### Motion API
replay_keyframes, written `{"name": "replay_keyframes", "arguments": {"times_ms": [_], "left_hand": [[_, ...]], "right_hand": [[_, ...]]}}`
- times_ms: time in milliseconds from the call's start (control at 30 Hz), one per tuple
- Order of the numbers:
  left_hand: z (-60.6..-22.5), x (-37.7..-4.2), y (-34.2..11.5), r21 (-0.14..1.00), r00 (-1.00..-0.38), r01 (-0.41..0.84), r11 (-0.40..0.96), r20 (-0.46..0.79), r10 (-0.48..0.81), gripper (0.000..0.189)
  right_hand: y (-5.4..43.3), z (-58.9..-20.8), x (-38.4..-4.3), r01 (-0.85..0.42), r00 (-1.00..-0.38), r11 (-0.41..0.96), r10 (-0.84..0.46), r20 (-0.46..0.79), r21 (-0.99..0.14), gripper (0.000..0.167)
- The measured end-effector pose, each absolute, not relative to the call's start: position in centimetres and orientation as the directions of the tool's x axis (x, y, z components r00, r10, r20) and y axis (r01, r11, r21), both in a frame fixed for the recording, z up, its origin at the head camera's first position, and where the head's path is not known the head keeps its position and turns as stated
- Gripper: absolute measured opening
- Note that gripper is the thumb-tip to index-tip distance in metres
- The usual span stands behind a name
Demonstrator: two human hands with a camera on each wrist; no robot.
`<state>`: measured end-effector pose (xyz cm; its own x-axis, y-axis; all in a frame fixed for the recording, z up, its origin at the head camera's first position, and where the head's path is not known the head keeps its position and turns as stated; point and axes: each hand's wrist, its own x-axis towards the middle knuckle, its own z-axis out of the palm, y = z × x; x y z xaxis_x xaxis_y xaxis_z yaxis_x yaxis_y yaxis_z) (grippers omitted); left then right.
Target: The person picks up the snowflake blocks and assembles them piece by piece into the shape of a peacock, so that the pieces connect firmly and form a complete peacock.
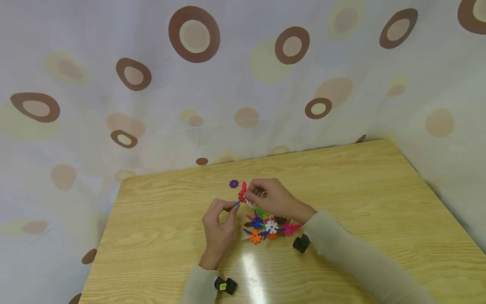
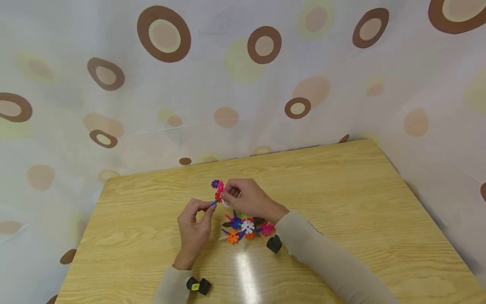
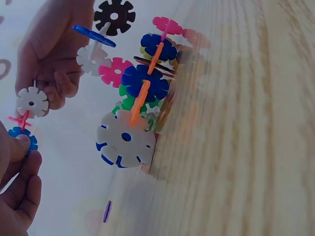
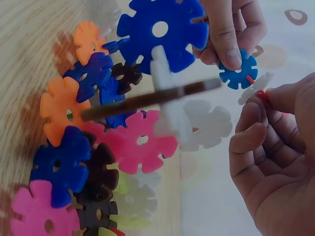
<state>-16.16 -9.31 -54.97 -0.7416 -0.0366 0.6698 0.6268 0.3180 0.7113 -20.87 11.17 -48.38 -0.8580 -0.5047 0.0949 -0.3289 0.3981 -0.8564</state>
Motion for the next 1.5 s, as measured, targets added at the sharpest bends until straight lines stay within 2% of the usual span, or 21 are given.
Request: {"name": "replay_keyframes", "arguments": {"times_ms": [367, 567, 833, 1033, 1167, 1500], "left_hand": [[-54.7, -16.0, -9.0, 0.577, -0.637, 0.693, 0.432, 0.771, -0.007, 0.019], [-54.9, -16.1, -9.3, 0.583, -0.638, 0.698, 0.416, 0.770, -0.008, 0.020], [-54.8, -16.4, -9.6, 0.630, -0.708, 0.662, 0.406, 0.704, 0.061, 0.016], [-54.1, -16.0, -9.4, 0.747, -0.809, 0.549, 0.375, 0.587, 0.014, 0.025], [-53.5, -15.7, -9.2, 0.834, -0.868, 0.461, 0.303, 0.495, -0.042, 0.018], [-54.1, -15.7, -8.9, 0.851, -0.870, 0.426, 0.309, 0.478, -0.117, 0.005]], "right_hand": [[11.1, -48.2, -21.2, -0.311, -0.842, 0.371, -0.534, 0.074, -0.875, 0.015], [11.1, -48.7, -21.3, -0.300, -0.840, 0.349, -0.538, 0.072, -0.888, 0.016], [11.3, -48.2, -20.8, -0.312, -0.856, 0.433, -0.514, 0.052, -0.846, 0.011], [11.1, -48.6, -20.8, -0.306, -0.866, 0.420, -0.496, 0.066, -0.855, 0.007], [10.6, -48.5, -20.9, -0.295, -0.858, 0.389, -0.510, 0.062, -0.873, 0.007], [9.9, -48.4, -20.8, -0.343, -0.831, 0.405, -0.551, 0.073, -0.848, 0.006]]}}
